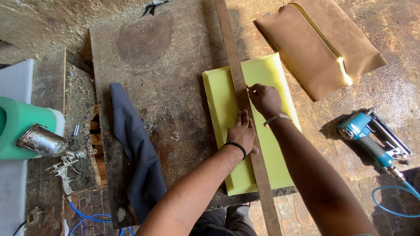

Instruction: The person wraps a piece of brown fabric around a rectangular yellow foam cushion, aligns the edges, and secures the fabric using a pneumatic staple gun. The person repeats the process with a second cushion, smoothing the fabric and stapling along the edges.

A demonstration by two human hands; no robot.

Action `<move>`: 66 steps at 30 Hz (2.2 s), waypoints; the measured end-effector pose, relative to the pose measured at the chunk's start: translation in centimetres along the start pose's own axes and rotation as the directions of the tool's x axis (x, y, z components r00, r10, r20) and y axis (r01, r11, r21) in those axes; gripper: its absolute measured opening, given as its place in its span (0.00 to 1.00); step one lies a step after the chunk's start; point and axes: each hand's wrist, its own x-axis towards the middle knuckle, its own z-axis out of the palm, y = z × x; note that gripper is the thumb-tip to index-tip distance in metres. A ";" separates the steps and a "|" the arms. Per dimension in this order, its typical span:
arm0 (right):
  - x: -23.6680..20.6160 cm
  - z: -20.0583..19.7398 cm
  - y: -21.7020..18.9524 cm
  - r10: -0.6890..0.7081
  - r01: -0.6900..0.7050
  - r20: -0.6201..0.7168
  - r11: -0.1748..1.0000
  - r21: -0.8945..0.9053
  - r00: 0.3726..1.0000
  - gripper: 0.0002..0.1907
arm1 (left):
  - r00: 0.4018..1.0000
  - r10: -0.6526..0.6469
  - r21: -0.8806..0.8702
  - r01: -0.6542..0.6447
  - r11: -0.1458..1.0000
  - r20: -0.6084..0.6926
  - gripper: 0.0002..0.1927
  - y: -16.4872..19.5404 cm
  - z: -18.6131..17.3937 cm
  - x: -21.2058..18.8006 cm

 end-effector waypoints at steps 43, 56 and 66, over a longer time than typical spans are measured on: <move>-28.2 -24.0 26.1 0.587 -0.406 -0.444 0.801 0.440 0.678 0.10 | 0.961 -0.119 -0.369 0.019 0.929 -0.249 0.57 -0.1 13.5 -8.5; -15.8 -29.7 33.5 0.175 -0.101 -0.341 0.969 0.224 0.924 0.09 | 0.819 -0.519 -0.556 0.320 0.767 -0.245 0.59 9.4 14.5 -12.1; -20.0 -8.7 12.5 0.005 -0.200 0.420 0.885 0.421 0.907 0.12 | 0.765 -0.640 -0.513 0.580 0.633 0.074 0.54 9.1 13.0 -13.8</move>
